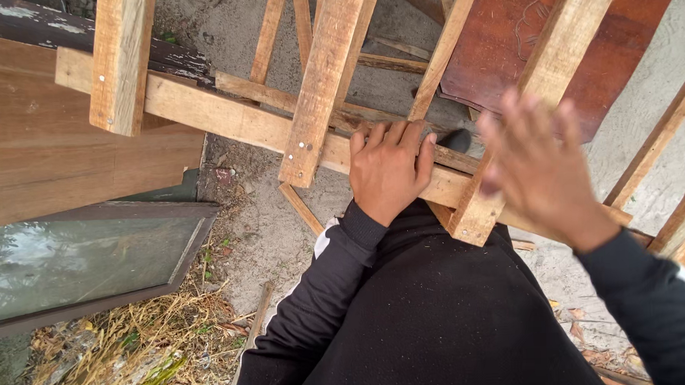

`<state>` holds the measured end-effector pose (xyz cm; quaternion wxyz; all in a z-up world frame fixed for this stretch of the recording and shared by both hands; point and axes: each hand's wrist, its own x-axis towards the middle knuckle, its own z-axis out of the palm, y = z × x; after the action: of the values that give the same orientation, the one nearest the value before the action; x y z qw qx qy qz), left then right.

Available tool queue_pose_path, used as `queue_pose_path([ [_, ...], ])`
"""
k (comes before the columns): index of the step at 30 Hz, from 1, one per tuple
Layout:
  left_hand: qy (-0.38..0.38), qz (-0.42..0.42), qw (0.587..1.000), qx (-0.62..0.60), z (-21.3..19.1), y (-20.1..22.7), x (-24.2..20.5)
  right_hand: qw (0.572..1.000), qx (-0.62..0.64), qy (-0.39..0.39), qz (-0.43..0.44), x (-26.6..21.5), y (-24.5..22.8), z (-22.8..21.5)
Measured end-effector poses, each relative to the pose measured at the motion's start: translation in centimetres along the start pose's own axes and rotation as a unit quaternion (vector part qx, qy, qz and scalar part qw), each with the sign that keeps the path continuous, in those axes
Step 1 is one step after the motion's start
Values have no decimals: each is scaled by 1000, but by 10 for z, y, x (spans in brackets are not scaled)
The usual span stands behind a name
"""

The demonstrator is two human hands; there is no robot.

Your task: The person sands the rough wooden beams of a large furniture frame using a piece of sandpaper held by hand.

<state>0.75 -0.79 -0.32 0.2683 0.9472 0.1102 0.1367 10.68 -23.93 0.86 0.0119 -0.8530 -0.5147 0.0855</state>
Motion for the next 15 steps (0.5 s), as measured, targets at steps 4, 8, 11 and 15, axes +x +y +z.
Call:
queue_pose_path([
  [4,-5,-18,1000,4,3,2,1,991,42,22,127,13,-1,1],
  [8,-15,-33,999,-3,-5,6,1,997,50,-9,-51,-21,-60,-15],
  [11,34,0,999,-37,-11,15,-5,997,46,55,-15,-11,-27,-27],
  [15,58,-9,997,-44,-9,19,-8,985,125,117,16,4,-9,-22],
])
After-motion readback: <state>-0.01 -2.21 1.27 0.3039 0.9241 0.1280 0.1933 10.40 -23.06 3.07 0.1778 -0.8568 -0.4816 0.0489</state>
